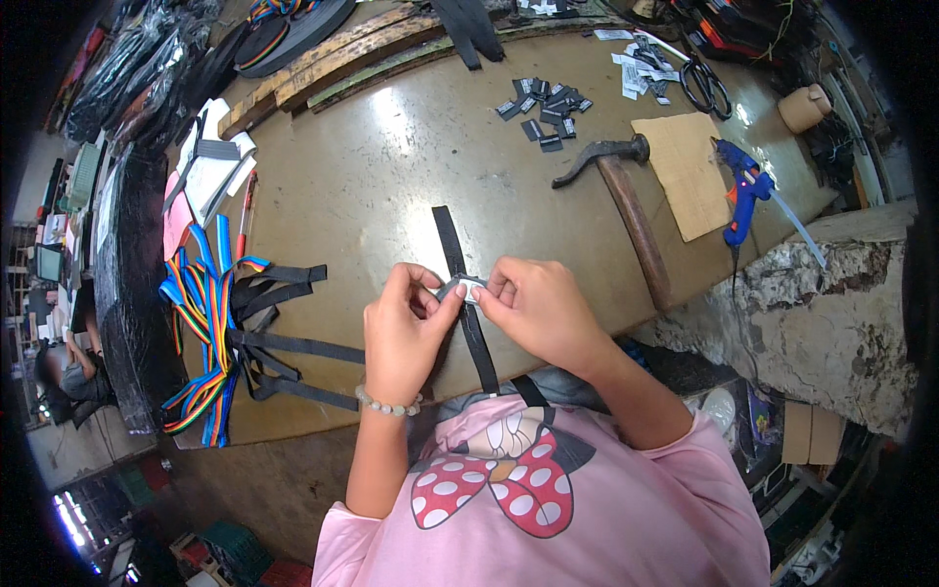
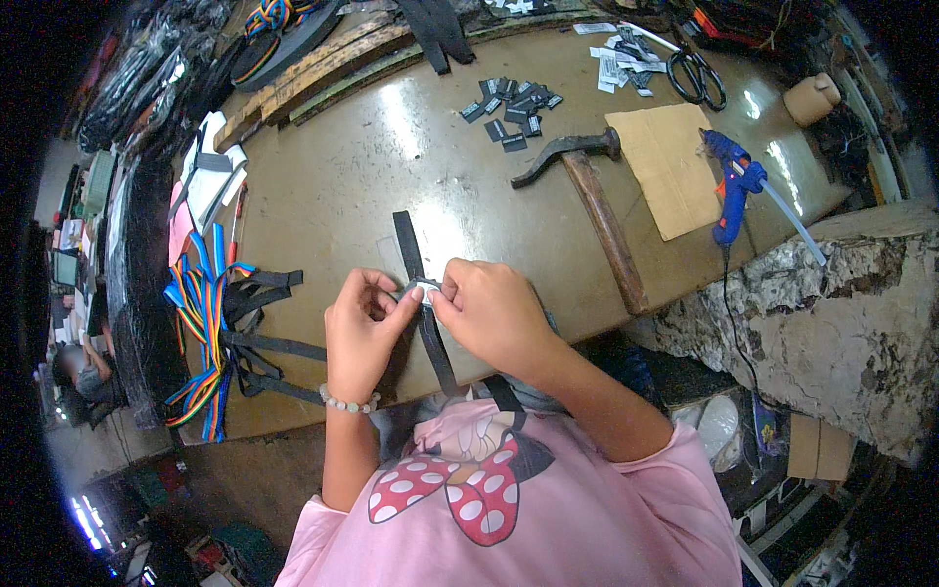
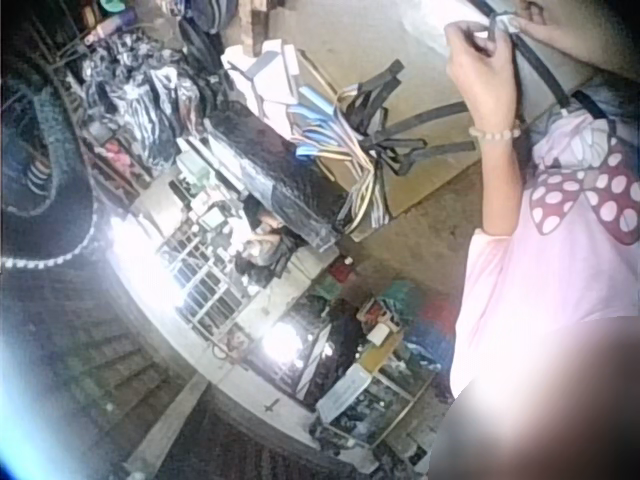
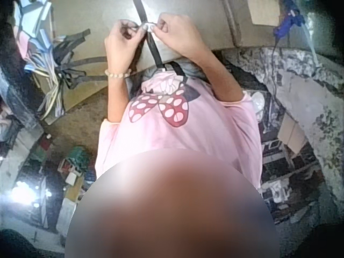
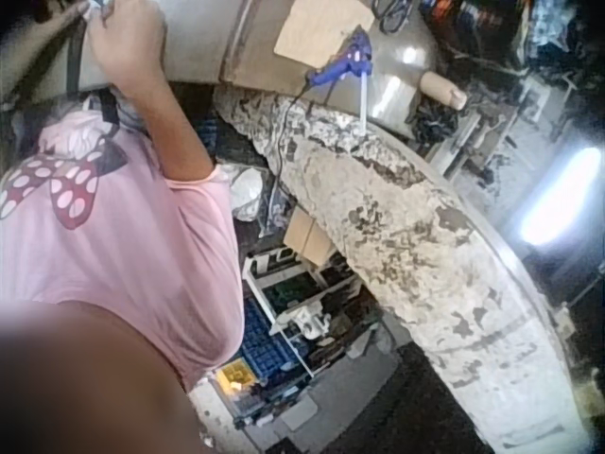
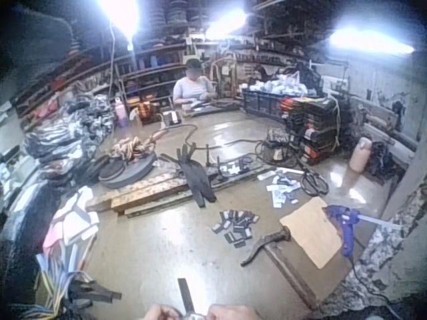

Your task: The person cuts a bundle of rainbow-colored straps with scissors, then uses a hot glue gun to attach small rectangular pieces and a rainbow strap to a long black strap on a workbench. The person repeatedly applies glue and presses components into place.

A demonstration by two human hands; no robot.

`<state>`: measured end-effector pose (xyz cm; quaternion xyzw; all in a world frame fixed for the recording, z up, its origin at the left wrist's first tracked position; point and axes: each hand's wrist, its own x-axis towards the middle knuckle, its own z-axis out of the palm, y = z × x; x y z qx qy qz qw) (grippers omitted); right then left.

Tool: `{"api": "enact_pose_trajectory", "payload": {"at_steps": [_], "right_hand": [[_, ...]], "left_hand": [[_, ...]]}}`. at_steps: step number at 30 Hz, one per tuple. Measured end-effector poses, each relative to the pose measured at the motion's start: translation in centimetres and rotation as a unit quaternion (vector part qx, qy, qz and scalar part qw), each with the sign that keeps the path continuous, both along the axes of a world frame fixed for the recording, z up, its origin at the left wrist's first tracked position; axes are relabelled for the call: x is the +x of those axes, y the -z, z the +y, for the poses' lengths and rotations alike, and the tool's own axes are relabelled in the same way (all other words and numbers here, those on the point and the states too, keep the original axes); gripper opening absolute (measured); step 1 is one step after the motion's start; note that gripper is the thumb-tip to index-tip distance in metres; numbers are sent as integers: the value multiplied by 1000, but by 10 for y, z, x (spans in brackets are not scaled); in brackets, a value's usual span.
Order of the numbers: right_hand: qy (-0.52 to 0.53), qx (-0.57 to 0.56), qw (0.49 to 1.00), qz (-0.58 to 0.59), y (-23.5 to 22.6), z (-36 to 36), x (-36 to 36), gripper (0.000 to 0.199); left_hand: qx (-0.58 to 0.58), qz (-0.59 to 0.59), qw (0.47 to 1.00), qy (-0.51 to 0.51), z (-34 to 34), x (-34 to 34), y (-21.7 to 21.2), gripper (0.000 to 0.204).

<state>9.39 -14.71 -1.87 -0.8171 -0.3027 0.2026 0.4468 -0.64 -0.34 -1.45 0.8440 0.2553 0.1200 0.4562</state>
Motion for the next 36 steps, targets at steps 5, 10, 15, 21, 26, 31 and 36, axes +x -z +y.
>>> {"api": "enact_pose_trajectory", "payload": {"at_steps": [5,10,15,21,26,31,36], "right_hand": [[-2,-22,999,25,-3,0,-1,20],[4,-18,1000,21,-5,1,-2,19],[5,-13,1000,22,-3,0,-2,19],[8,-10,1000,-18,0,2,-2,18],[-10,-48,996,-70,-19,-2,4,11],[-123,118,979,-108,-9,26,40,17],[-155,23,987,-19,9,56,73,17]], "left_hand": [[-132,-50,990,-6,5,-16,-4,23],[35,-58,993,97,-3,-30,-2,23],[38,-86,995,38,-6,-19,5,17],[38,-23,999,-23,-6,-8,6,15],[7,-10,1000,-26,-3,-5,7,17],[43,-10,999,-5,-6,-8,8,16],[113,-16,993,10,-12,-10,7,15]]}}
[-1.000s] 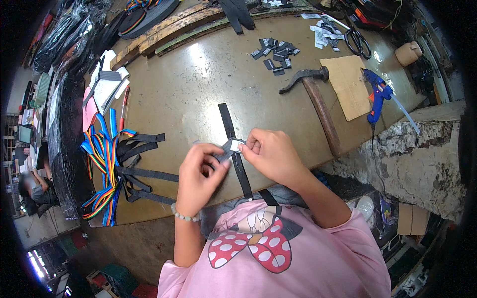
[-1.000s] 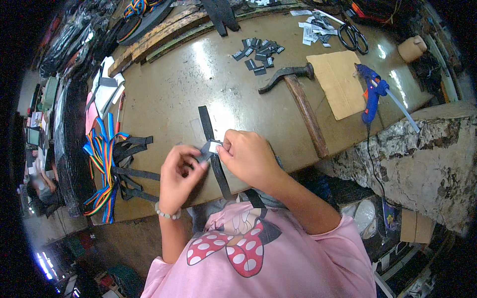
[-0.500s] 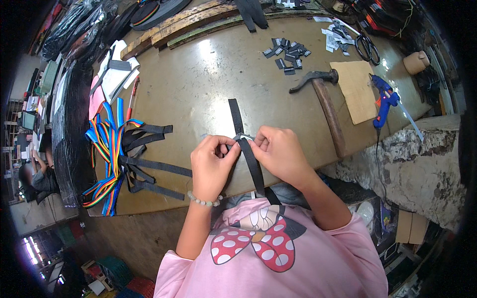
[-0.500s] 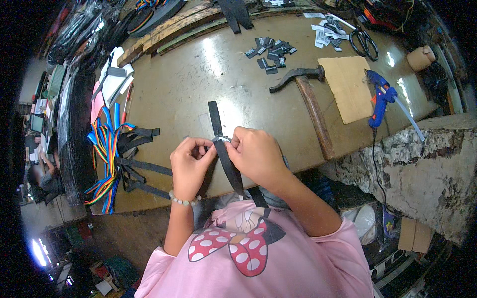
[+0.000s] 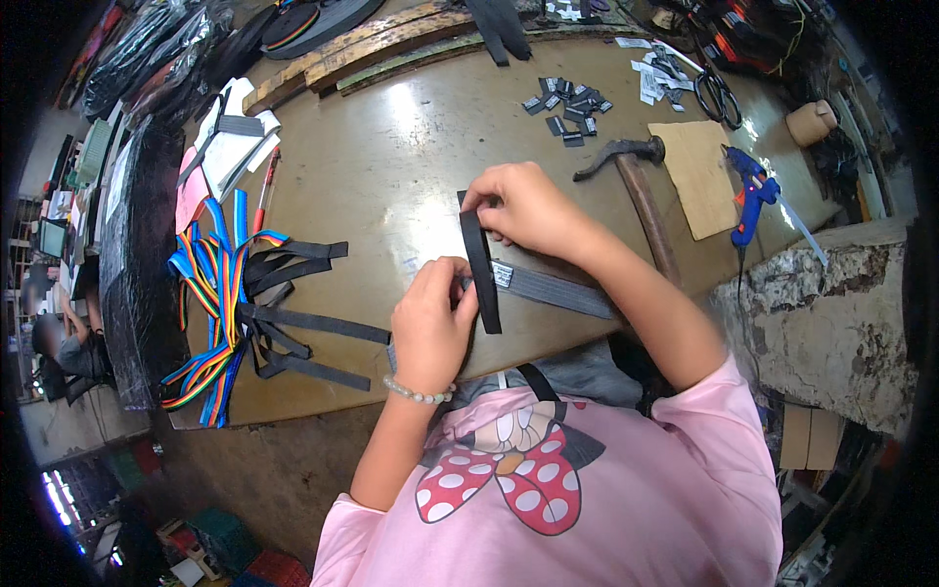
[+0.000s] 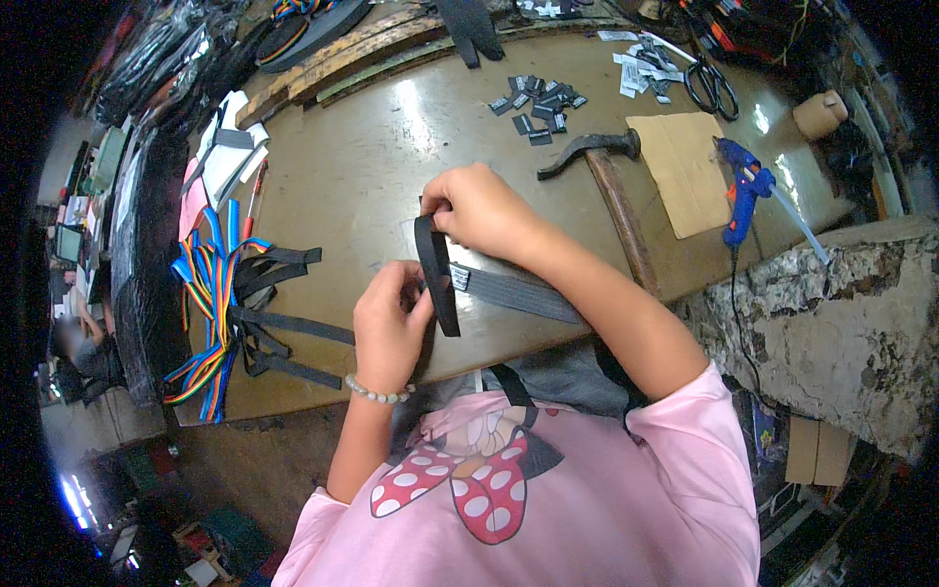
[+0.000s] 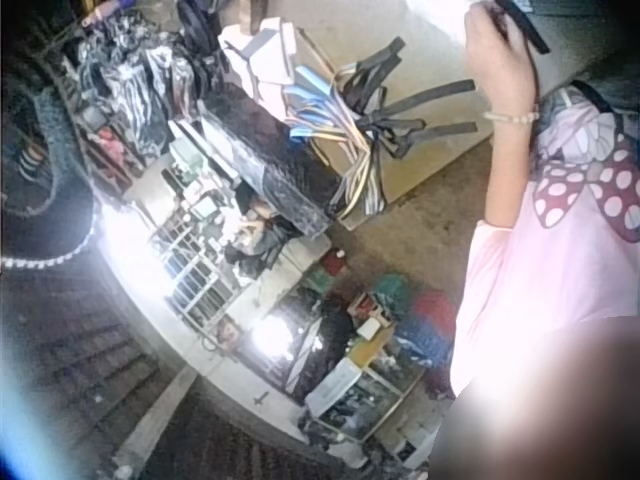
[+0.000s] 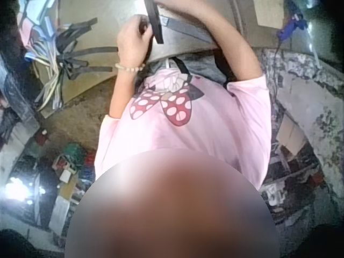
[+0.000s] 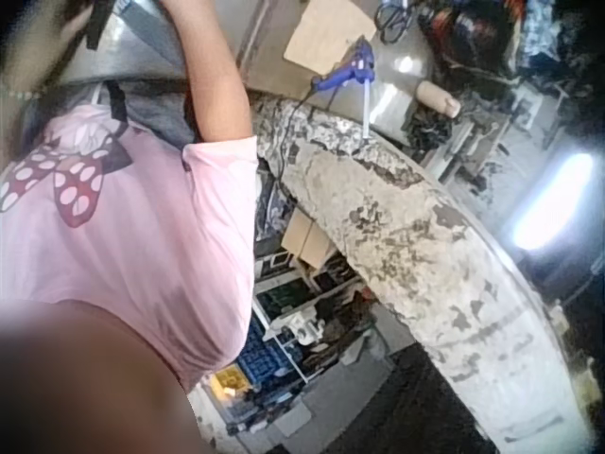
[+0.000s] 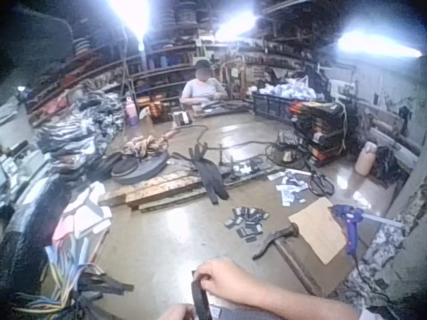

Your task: The person cuts a bundle of rainbow-colored straps with scissors, then uses a hot glue gun to attach small rectangular pieces and a rainbow strap to a long black strap on a workbench. The person repeatedly applies glue and presses components into place.

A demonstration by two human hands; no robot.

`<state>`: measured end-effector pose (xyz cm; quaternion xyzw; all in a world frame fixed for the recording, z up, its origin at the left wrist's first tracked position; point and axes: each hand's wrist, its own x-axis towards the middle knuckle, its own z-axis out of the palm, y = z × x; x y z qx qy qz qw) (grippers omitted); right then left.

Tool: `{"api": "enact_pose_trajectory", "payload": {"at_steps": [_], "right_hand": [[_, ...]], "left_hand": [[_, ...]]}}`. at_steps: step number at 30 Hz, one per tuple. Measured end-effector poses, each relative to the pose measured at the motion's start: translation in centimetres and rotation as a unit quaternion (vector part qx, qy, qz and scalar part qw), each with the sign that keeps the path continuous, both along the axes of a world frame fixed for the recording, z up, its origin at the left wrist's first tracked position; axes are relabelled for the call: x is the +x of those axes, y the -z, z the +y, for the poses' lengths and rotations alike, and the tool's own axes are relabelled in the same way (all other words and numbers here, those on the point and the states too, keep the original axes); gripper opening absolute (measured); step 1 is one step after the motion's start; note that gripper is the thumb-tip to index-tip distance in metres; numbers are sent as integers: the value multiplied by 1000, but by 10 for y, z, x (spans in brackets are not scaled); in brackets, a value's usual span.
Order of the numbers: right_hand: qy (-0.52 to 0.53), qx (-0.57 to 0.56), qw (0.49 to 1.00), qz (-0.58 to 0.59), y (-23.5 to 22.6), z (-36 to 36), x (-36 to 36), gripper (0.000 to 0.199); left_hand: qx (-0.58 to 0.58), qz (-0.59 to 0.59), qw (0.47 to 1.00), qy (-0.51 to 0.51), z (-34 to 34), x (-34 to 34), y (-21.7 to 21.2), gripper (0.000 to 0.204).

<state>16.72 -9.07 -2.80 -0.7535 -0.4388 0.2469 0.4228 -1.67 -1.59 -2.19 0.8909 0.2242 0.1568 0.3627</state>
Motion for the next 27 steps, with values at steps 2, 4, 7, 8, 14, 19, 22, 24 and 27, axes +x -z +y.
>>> {"api": "enact_pose_trajectory", "payload": {"at_steps": [2,4,7,8,14,19,22,24,27], "right_hand": [[24,-27,997,-74,-8,9,7,16],[104,-1,986,-132,-17,10,10,23],[212,148,964,-65,-17,-18,6,38],[260,78,941,-204,-15,-39,6,43],[342,-197,861,-321,-27,-123,-16,33],[220,-74,971,-56,-72,-103,-73,15],[88,-51,983,-153,-59,-85,-90,20],[104,-71,984,-128,-48,-84,-91,24],[106,87,979,-151,-43,-85,-94,25]], "left_hand": [[60,-2,998,4,-3,-1,0,19],[123,9,992,26,-6,-2,-1,25],[169,16,984,53,-7,-2,-2,32],[172,17,983,58,-7,-4,-2,33],[148,11,987,59,-4,-7,2,43],[-58,-67,996,-9,9,-11,3,52],[-186,-67,979,-43,8,-13,2,52],[-185,-79,978,-47,8,-13,2,53],[-198,-88,975,-49,8,-12,4,53]]}}
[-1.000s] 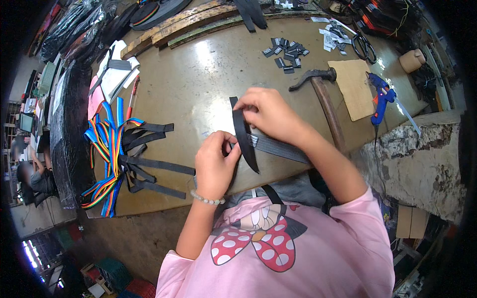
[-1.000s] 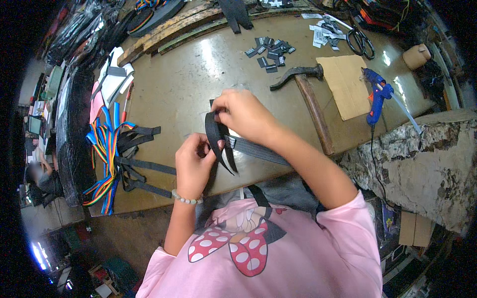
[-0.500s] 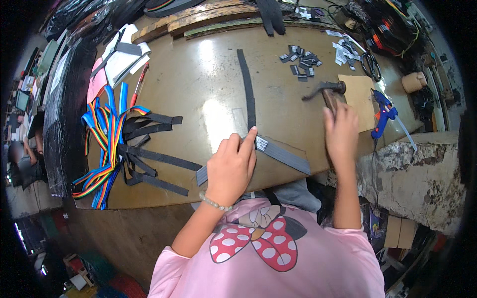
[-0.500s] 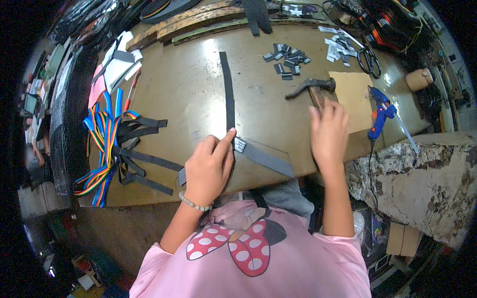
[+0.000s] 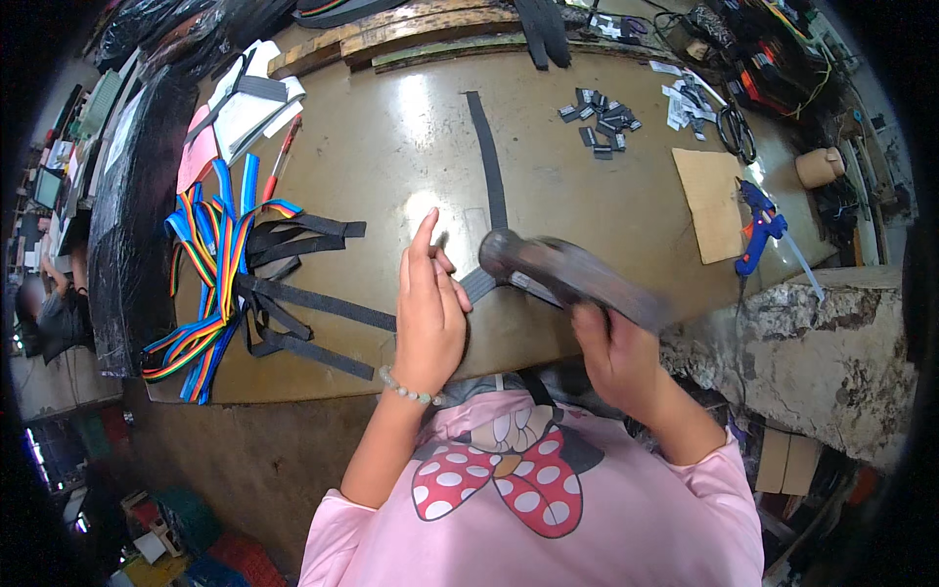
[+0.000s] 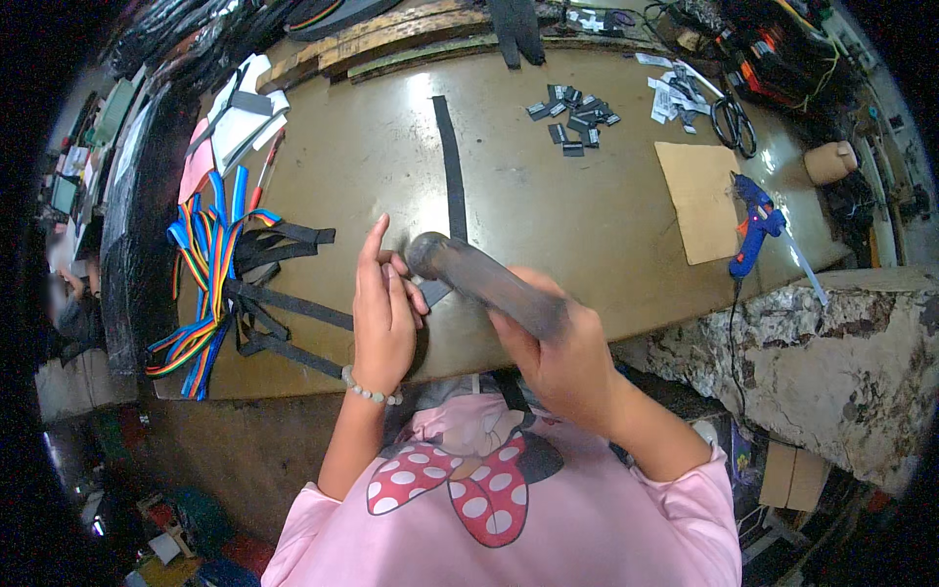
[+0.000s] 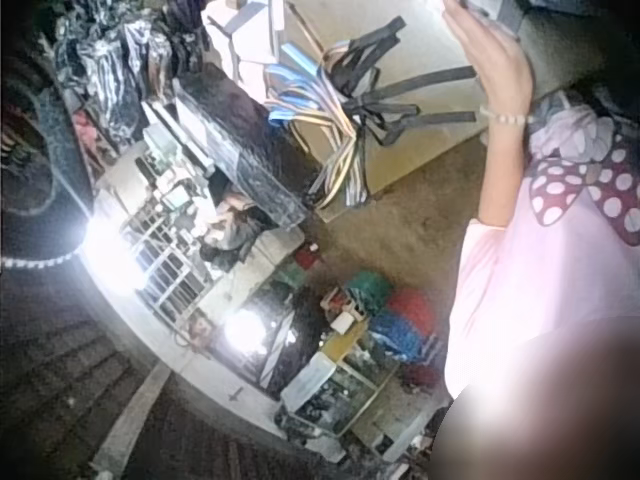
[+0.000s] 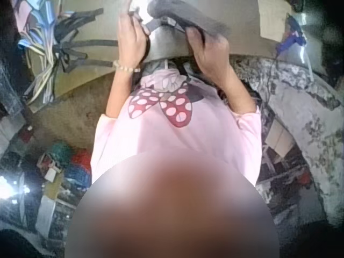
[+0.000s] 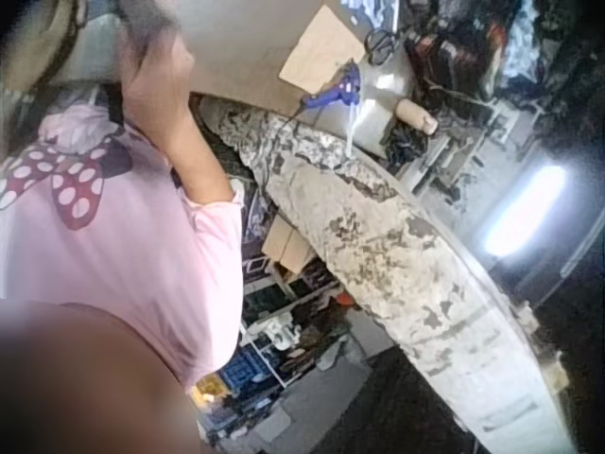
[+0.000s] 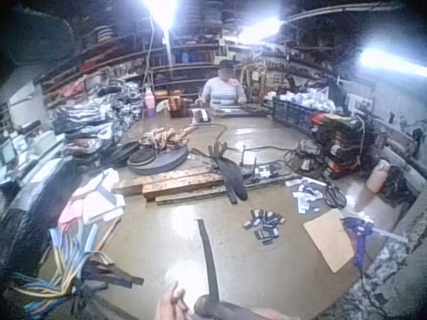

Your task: The person cuts a bundle of rainbow-colored straps with scissors, then uses a hot glue gun to attach small rectangular pieces and a rainbow strap to a long black strap on a workbench. The person repeatedly applies glue and presses components into place.

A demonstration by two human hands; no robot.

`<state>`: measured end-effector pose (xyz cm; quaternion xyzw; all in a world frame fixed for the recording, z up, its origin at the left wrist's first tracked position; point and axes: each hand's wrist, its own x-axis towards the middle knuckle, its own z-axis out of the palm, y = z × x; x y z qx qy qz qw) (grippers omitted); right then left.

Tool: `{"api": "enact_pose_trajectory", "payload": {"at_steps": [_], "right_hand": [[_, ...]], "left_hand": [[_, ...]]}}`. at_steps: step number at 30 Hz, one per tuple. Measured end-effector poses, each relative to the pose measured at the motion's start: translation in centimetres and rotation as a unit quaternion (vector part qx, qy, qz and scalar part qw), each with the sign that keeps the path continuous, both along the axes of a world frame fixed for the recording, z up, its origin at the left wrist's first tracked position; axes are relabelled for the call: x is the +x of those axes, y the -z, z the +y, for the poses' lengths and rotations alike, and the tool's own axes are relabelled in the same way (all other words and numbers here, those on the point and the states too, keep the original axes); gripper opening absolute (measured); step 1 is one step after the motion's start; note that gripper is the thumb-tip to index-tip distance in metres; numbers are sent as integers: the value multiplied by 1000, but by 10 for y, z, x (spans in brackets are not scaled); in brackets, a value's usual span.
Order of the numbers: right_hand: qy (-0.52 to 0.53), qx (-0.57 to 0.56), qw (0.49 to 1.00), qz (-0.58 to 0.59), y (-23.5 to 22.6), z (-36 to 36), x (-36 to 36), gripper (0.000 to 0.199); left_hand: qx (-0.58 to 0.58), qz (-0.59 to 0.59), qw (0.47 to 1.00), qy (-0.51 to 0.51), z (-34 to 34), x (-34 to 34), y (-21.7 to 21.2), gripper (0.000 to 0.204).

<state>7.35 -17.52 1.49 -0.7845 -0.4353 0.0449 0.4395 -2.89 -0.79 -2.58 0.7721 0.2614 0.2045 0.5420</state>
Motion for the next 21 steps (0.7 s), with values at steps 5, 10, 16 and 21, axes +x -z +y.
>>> {"api": "enact_pose_trajectory", "payload": {"at_steps": [5,10,16,21], "right_hand": [[4,-182,983,8,0,6,-5,21],[183,-63,981,-19,14,-11,25,26],[360,-161,902,-173,23,-57,82,34],[355,-251,866,-246,44,-80,88,33]], "left_hand": [[29,12,999,6,1,6,-3,40],[275,79,958,11,-20,15,-9,41],[308,79,948,3,-20,19,-2,26],[143,31,989,35,-3,0,-8,18]]}}
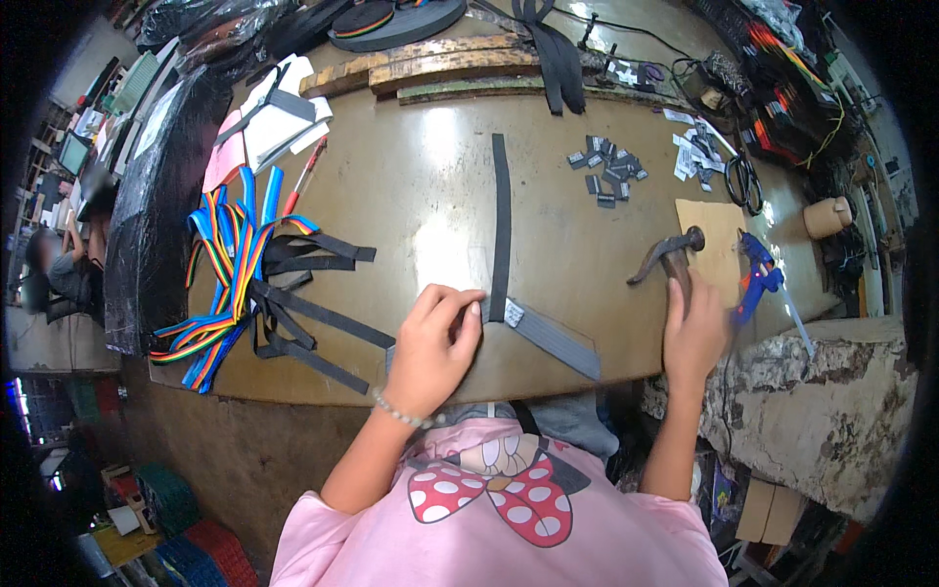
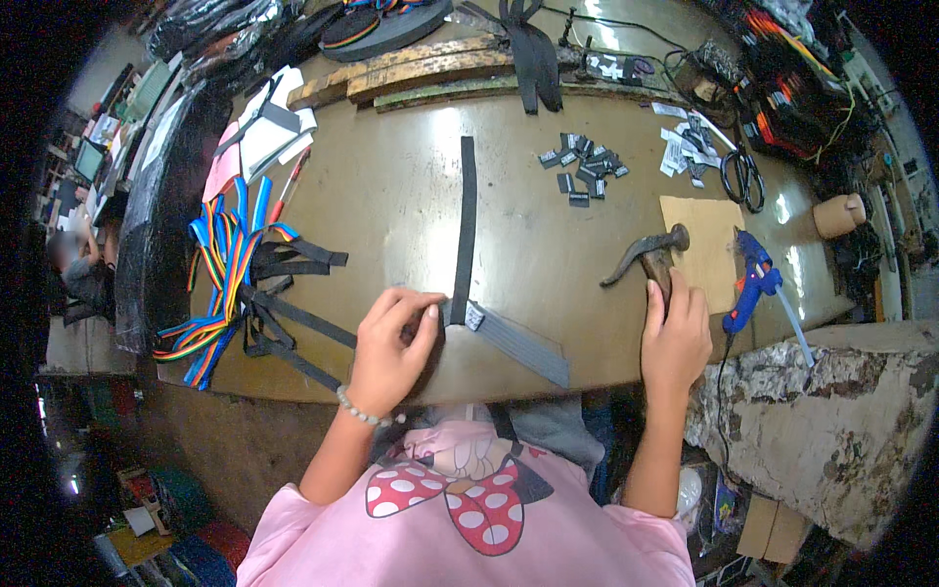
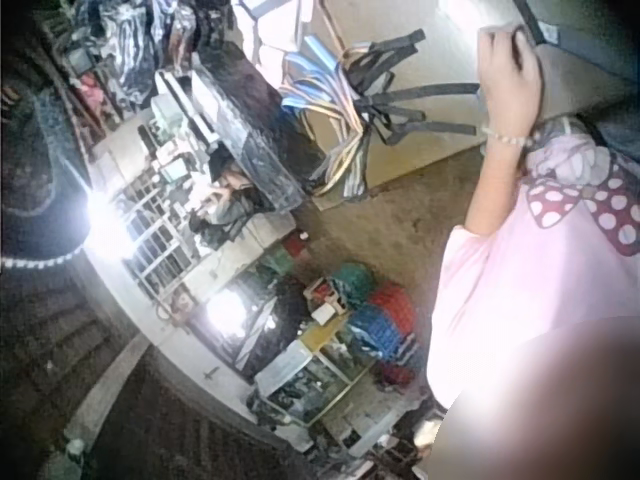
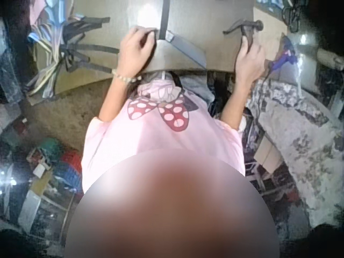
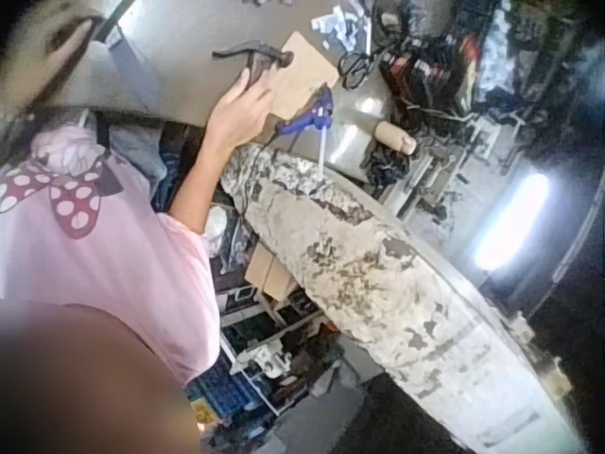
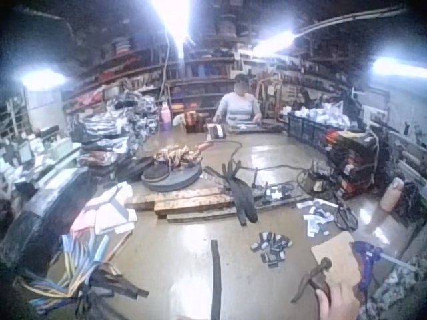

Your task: The person cuts a bundle of rainbow-colored straps with scissors, then uses a hot glue gun to attach small rectangular pieces and a rainbow strap to a long black strap on a workbench. The person repeatedly applies glue and presses components into place.

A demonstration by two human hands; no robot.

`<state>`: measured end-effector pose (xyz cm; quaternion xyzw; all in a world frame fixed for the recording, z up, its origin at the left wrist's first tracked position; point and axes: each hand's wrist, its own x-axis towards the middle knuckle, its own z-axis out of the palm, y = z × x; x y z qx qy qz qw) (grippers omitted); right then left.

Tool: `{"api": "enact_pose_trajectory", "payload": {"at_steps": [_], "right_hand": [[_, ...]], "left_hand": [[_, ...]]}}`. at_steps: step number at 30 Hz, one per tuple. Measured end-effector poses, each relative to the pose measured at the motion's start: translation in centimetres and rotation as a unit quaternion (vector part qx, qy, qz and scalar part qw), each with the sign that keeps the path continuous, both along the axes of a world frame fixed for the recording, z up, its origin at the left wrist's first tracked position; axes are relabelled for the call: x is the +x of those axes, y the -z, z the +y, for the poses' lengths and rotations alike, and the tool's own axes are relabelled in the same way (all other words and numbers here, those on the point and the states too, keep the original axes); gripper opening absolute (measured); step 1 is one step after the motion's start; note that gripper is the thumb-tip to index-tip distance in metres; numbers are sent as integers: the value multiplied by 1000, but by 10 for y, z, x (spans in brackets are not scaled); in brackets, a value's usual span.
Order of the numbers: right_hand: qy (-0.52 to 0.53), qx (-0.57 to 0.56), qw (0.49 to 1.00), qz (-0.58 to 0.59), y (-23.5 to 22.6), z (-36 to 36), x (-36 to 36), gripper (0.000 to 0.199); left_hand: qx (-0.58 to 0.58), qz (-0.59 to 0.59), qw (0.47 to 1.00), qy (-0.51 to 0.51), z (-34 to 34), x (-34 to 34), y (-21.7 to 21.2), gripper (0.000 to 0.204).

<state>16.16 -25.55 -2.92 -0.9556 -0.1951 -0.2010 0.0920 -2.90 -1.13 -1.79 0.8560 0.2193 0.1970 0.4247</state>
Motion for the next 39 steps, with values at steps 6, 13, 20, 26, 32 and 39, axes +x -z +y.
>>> {"api": "enact_pose_trajectory", "payload": {"at_steps": [6,13,20,26,32,39], "right_hand": [[-29,-10,999,-35,10,7,1,31],[-47,-3,998,-33,4,15,0,30],[-34,-22,998,-42,6,16,1,29],[-33,-19,998,-46,4,17,0,30],[-30,-23,998,-55,6,13,-1,29],[-43,-22,997,-63,8,14,1,29]], "left_hand": [[86,52,993,57,5,-7,-13,25],[-30,128,960,248,73,18,-58,17],[99,-86,979,158,295,62,-145,27],[316,1,942,-116,398,42,-124,31],[270,-39,961,-38,273,-39,-84,19],[210,138,955,-158,175,-173,-68,33]]}}
